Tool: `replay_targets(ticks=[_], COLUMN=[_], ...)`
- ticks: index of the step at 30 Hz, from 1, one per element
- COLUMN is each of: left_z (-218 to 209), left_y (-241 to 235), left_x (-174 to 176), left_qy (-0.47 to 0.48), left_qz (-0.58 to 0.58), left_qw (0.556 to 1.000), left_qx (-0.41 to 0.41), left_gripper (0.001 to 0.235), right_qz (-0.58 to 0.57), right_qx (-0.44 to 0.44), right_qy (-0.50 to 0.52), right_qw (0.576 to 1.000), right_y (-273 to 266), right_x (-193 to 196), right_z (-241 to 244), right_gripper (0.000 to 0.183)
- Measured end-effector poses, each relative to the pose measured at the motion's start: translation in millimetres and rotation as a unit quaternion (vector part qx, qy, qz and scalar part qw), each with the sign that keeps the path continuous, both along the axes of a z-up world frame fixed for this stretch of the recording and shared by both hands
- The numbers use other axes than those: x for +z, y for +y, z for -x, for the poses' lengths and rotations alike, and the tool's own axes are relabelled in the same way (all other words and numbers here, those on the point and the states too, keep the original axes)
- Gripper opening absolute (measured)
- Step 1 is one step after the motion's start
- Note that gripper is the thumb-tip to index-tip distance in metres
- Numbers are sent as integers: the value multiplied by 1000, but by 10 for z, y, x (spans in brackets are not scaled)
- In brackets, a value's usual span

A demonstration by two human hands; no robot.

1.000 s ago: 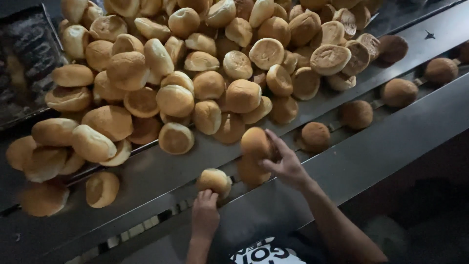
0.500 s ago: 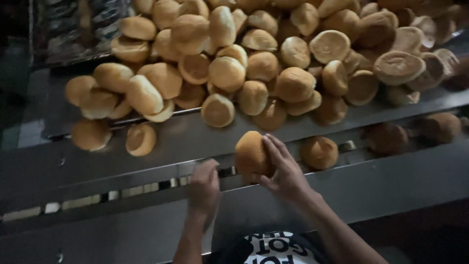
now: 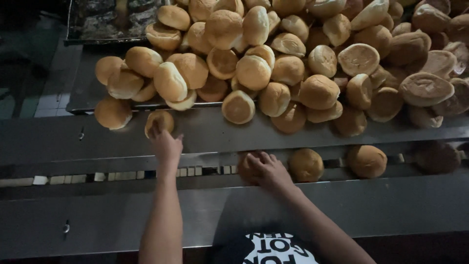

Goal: The person picks up round bread buns from a large pile on a metal table and places them one by one onto a moving conveyor belt. The hands continuously grab buns and position them in a single file line on the belt as it moves forward.

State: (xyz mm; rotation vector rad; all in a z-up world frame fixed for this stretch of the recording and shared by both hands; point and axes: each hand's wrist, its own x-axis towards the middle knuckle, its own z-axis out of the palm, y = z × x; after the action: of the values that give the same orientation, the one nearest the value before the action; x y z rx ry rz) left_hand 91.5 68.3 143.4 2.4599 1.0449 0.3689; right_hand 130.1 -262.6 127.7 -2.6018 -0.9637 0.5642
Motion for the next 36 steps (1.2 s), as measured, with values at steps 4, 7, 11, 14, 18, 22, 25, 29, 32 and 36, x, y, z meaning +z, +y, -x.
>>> replay_targets(ticks=[4, 7, 11, 14, 18, 22, 25, 29, 32, 36], left_z=[52, 205, 443, 392, 340, 221, 192, -162, -516, -1086], left_y=[115, -342, -983, -1366, -1663, -1741, -1801, -1675, -1557, -1262], left_x=[-138, 187, 349, -204, -649, -999, -559, -276, 120, -304], left_qy=[-22, -21, -14, 56, -28, -78, -55, -81, -92, -64], left_qz=[50, 188, 372, 435, 300, 103, 84, -11, -67, -117], left_qw=[997, 980, 927, 893, 949, 972, 971, 974, 965, 956], left_qx=[51, 64, -50, -102, -92, -196, -219, -213, -237, -262], left_gripper=[56, 64, 54, 52, 47, 31, 29, 38, 66, 94], right_qz=[-18, -65, -224, -320, -228, -203, -318, -444, -560, -445], right_qx=[-35, -148, -270, -262, -310, -255, -283, -334, -221, -131], right_qy=[-35, 9, -105, -294, -242, -298, -265, -207, -180, -69], right_qw=[999, 987, 930, 862, 890, 897, 865, 805, 778, 883], right_y=[-342, -508, -774, -834, -778, -917, -1001, -844, -604, -302], right_x=[-420, -130, -68, 130, 155, -243, -104, 154, 359, 201], right_z=[-49, -58, -650, -1212, -1867, -2463, -2421, -1842, -1045, -202], right_gripper=[80, 72, 63, 69, 93, 86, 74, 82, 83, 81])
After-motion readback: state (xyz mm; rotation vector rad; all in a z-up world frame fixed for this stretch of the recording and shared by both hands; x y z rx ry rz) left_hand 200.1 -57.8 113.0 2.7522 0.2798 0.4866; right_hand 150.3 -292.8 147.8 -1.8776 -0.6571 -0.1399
